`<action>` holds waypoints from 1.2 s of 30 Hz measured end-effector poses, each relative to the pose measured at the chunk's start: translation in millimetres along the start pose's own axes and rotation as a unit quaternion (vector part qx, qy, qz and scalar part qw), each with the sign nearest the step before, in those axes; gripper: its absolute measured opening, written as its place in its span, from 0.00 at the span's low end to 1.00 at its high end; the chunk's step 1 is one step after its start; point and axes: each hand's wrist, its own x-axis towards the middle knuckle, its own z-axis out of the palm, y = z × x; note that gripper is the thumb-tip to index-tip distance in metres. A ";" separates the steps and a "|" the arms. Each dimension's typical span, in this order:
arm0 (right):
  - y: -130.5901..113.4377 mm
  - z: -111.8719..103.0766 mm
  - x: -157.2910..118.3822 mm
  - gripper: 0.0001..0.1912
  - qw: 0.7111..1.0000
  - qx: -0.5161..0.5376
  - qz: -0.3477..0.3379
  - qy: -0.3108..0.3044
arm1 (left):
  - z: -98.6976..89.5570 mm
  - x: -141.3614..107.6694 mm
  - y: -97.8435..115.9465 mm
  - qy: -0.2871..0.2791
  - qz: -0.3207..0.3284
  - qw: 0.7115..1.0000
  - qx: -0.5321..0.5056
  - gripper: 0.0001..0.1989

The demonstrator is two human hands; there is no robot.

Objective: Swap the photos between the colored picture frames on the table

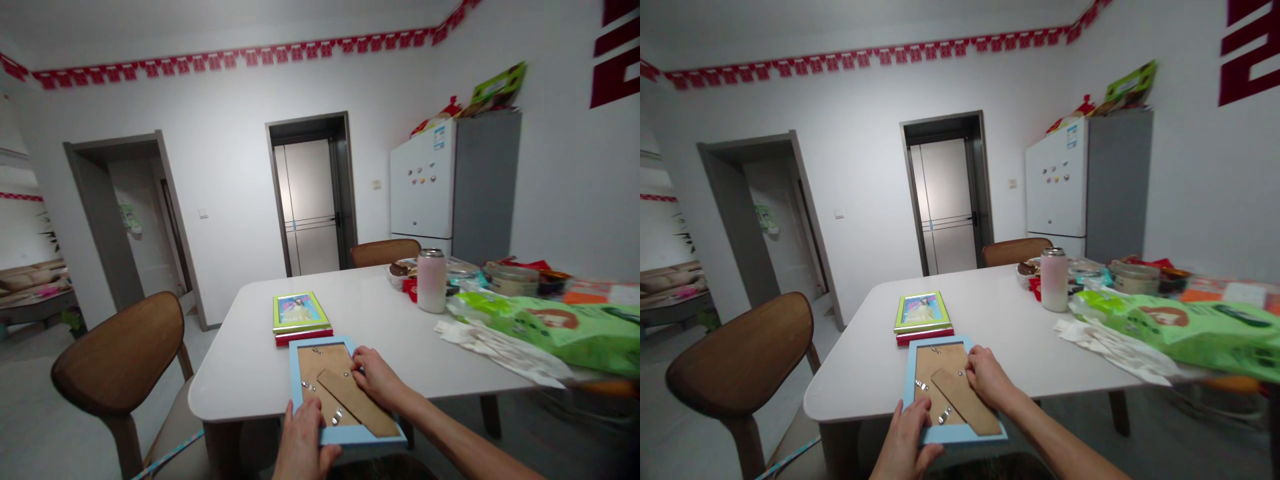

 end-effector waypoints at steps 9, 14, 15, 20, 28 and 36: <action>-31.6 -14.6 -16.7 0.13 0.999 0.006 -0.047 -0.012 | 3.2 0.9 -5.2 0.006 0.001 1.000 -0.014 0.25; -68.1 -27.3 -42.4 0.11 0.977 0.008 -0.172 -0.130 | 1.9 -1.0 -3.5 0.019 0.008 1.000 -0.013 0.19; -71.2 -30.3 -46.4 0.10 0.975 0.006 -0.180 -0.133 | 1.4 -1.4 -2.4 0.020 0.008 1.000 -0.013 0.19; -71.4 -40.6 -56.0 0.07 0.970 0.014 -0.200 -0.134 | 0.3 -2.1 1.4 0.026 -0.002 1.000 -0.010 0.19; -75.9 4.4 -12.9 0.13 0.987 0.023 -0.142 -0.077 | 3.5 -0.8 -2.9 0.016 0.000 1.000 -0.012 0.18; -79.8 33.4 14.3 0.13 0.986 -0.016 -0.138 -0.090 | 3.6 -2.8 -4.3 0.030 0.009 0.999 -0.021 0.17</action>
